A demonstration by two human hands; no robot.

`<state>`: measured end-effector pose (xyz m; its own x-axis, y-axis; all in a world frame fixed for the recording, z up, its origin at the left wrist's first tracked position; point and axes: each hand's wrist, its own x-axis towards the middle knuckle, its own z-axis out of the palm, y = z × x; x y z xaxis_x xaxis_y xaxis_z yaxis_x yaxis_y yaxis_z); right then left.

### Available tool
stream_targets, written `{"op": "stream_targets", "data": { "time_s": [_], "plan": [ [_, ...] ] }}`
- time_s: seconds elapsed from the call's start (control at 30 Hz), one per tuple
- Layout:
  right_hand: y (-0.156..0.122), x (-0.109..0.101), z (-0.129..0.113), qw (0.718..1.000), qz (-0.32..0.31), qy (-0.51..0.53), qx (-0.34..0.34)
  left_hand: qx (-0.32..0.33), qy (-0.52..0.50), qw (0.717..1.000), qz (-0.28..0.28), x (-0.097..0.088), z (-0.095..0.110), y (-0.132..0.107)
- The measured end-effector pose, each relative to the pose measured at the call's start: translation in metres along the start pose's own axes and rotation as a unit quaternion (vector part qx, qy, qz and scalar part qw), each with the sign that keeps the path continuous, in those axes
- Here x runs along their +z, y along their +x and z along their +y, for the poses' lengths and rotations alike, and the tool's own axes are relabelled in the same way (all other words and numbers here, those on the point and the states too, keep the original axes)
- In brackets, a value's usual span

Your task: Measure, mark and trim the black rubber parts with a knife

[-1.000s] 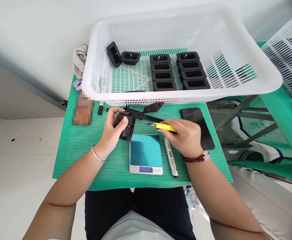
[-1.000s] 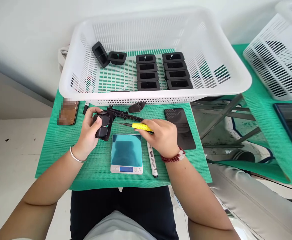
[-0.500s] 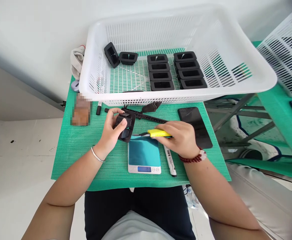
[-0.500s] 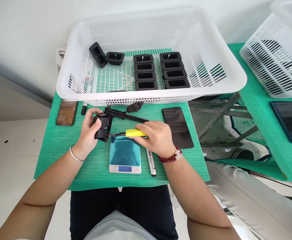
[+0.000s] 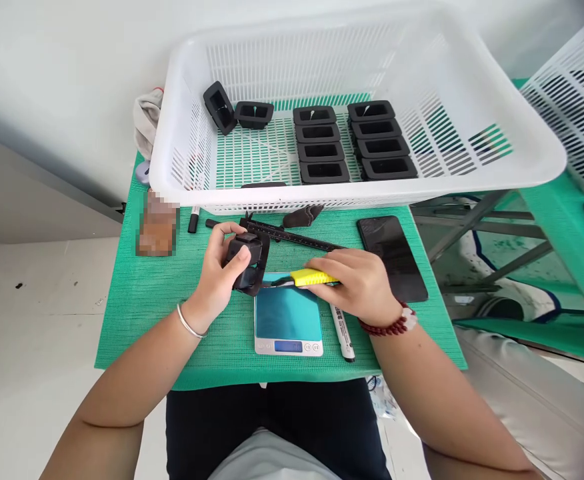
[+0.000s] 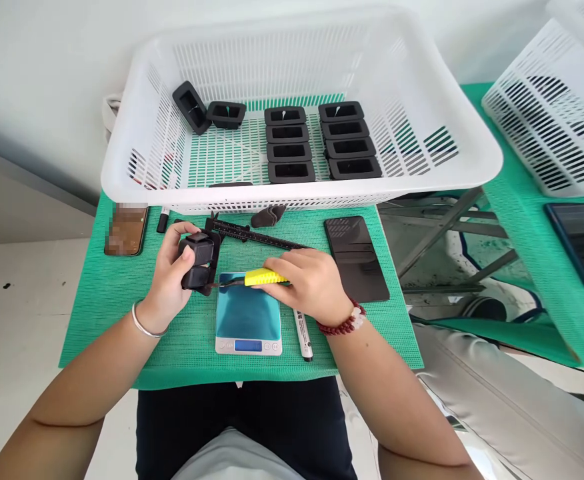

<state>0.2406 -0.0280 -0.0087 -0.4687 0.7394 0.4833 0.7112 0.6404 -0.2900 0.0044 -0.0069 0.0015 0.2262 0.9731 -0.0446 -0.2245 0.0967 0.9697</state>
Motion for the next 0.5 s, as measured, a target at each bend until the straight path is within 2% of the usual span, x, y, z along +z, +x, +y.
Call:
{"op": "stream_targets", "data": {
  "time_s": [0.07,0.13,0.2,0.27,0.37,0.43,0.5],
  "plan": [
    [-0.0004,-0.0003,0.001,1.0,0.002,-0.016,0.027,-0.002,0.002,1.0,-0.01,-0.0002,-0.0001,-0.0009],
    [-0.0013,-0.0011,0.0025,0.996,0.029,-0.041,0.073,-0.005,0.007,1.0,-0.013,-0.0002,-0.0007,-0.0014],
    [-0.0019,-0.0023,0.0033,0.993,0.05,-0.05,0.09,-0.008,0.017,1.0,-0.002,0.0002,-0.0015,-0.0014],
    [-0.0015,-0.0032,0.0026,0.998,0.043,-0.025,0.048,-0.006,0.029,0.999,0.019,0.0009,-0.0018,-0.001],
    [0.0003,-0.0027,0.0004,0.999,-0.004,0.017,-0.042,-0.003,0.037,0.998,0.045,0.0022,-0.0007,-0.0007],
    [0.0008,-0.0016,0.0003,0.999,-0.011,0.006,-0.049,-0.003,0.039,0.998,0.044,0.003,0.0007,-0.0011],
    [0.0,-0.001,0.002,1.0,0.011,-0.026,-0.012,-0.004,0.049,0.998,0.031,0.0037,0.0019,-0.002]
  ]
}}
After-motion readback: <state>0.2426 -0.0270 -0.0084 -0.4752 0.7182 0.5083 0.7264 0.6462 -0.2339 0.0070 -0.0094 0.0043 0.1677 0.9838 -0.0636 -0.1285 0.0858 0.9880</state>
